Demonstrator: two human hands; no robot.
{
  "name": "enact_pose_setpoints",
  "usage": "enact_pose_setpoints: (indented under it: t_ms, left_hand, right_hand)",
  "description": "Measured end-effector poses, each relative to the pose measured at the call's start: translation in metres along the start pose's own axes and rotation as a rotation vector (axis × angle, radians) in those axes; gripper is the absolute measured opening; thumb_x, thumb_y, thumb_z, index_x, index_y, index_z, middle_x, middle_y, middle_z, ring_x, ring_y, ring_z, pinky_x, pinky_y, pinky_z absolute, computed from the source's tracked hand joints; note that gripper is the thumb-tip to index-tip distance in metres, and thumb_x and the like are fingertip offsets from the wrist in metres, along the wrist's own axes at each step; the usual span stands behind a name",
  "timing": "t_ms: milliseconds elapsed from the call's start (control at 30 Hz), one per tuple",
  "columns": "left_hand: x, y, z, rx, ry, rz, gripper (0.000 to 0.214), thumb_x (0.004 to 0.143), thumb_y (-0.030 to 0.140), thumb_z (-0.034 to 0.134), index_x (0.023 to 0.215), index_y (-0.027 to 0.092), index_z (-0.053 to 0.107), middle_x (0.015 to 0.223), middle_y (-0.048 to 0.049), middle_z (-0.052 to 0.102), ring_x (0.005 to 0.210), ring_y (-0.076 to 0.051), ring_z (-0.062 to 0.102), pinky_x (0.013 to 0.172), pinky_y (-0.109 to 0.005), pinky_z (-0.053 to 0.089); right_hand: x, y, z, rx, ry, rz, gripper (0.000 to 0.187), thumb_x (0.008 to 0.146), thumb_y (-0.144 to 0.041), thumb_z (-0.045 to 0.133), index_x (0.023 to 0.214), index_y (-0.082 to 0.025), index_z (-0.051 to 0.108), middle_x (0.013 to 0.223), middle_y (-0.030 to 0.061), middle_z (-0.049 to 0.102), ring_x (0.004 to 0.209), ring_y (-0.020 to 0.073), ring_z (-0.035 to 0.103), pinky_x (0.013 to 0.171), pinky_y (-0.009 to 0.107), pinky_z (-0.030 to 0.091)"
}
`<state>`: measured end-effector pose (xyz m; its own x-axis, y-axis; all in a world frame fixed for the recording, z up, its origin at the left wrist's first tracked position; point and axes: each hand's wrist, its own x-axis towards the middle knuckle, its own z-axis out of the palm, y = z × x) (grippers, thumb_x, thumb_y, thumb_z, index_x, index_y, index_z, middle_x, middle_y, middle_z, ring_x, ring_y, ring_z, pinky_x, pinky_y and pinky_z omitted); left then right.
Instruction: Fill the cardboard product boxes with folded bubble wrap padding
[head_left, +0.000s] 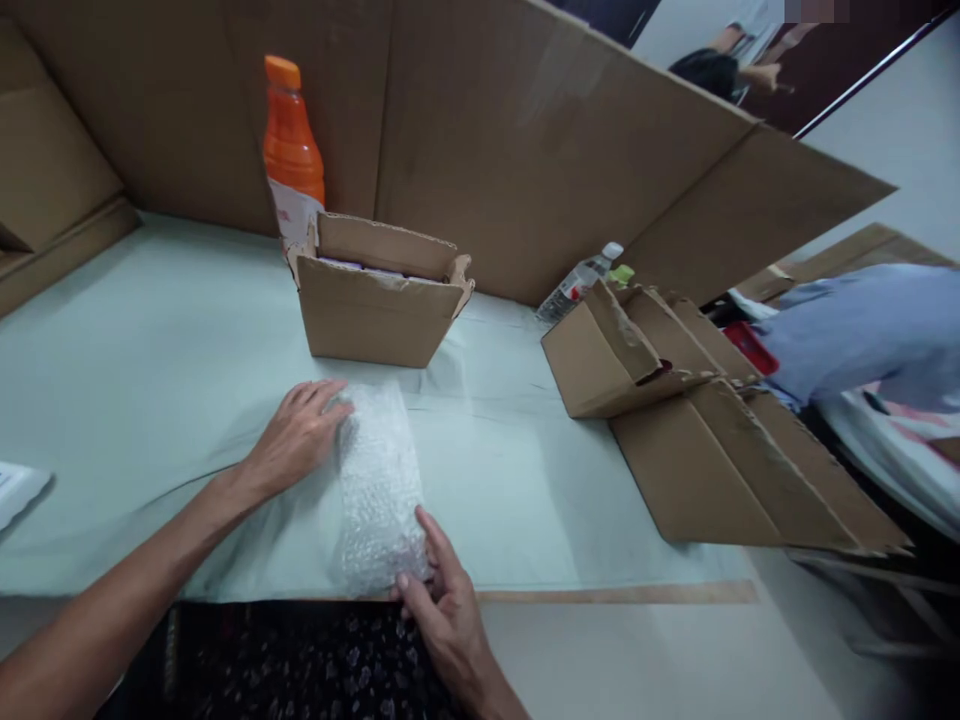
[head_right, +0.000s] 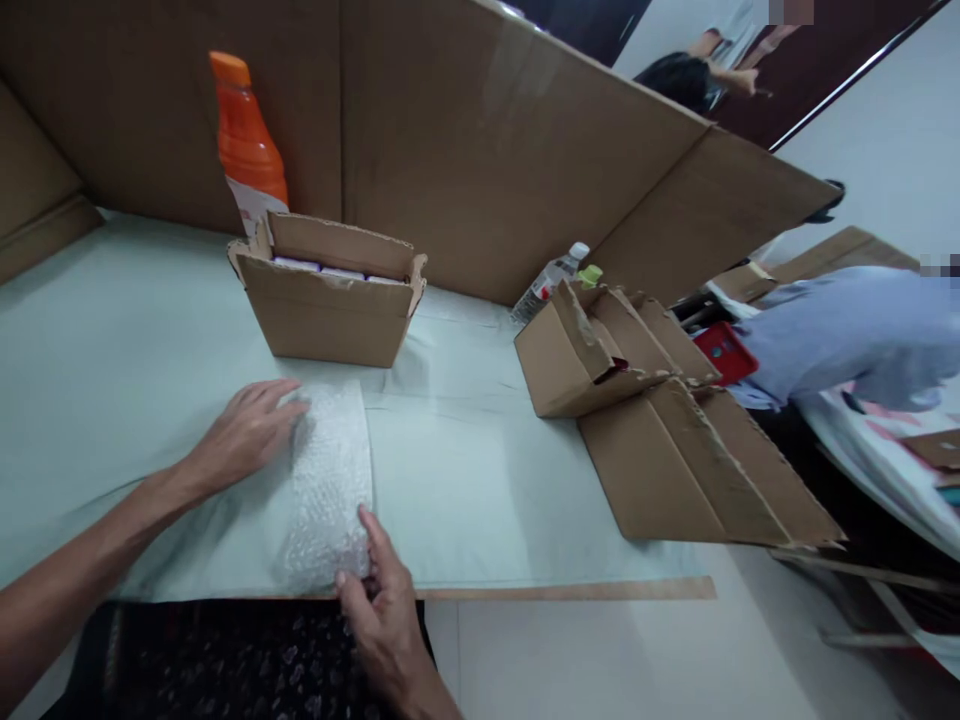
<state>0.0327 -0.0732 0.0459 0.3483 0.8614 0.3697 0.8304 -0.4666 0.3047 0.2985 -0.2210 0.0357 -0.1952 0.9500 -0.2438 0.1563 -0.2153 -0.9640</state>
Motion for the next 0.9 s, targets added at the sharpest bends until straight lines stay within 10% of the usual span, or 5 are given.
enact_pose_setpoints:
  t_ms: [267, 467, 733, 900]
  left_hand:
    - [-0.089, 0.059, -0.032, -0.483, -0.238, 0.019, 0.073, 0.078, 0.009, 0.048, 0.147, 0.031, 0.048, 0.15, -0.0072, 0.055, 0.139, -0.027, 0.052, 0.11, -0.048, 0.05]
    - [-0.077, 0.07, -0.004, -0.486, -0.071, -0.323, 0.038, 0.09, 0.022, 0.05, 0.125, 0.022, 0.063, 0.11, -0.0084, 0.075, 0.098, -0.022, 0.071, 0.087, -0.038, 0.059]
    - [-0.048, 0.06, 0.024, -0.176, 0.008, -0.296, 0.043, 0.092, 0.024, 0.053, 0.134, 0.019, 0.057, 0.085, -0.0048, 0.069, 0.078, -0.023, 0.063, 0.079, -0.038, 0.052]
    - [-0.051, 0.062, 0.017, -0.126, 0.132, -0.223, 0.045, 0.095, 0.028, 0.054, 0.14, 0.021, 0.049, 0.12, -0.0127, 0.066, 0.11, -0.028, 0.063, 0.094, -0.043, 0.051]
  right_hand:
    - [0.003, -0.023, 0.011, 0.126, -0.098, 0.065, 0.036, 0.089, -0.04, 0.067, 0.122, -0.025, 0.07, 0.1, 0.0056, 0.07, 0.086, 0.0195, 0.067, 0.081, 0.034, 0.056]
    - [0.028, -0.032, 0.009, 0.166, -0.083, -0.103, 0.061, 0.09, -0.034, 0.067, 0.147, -0.028, 0.045, 0.113, 0.0074, 0.07, 0.088, 0.0172, 0.069, 0.083, 0.034, 0.057]
    - [0.05, -0.036, -0.015, -0.687, 0.016, -0.573, 0.049, 0.091, -0.012, 0.059, 0.137, -0.028, 0.057, 0.136, 0.0105, 0.063, 0.125, 0.0272, 0.057, 0.102, 0.048, 0.051]
    - [0.081, -0.034, -0.014, -1.05, -0.114, -0.622, 0.034, 0.092, -0.011, 0.059, 0.123, -0.022, 0.067, 0.143, 0.0145, 0.059, 0.134, 0.0332, 0.05, 0.098, 0.051, 0.05]
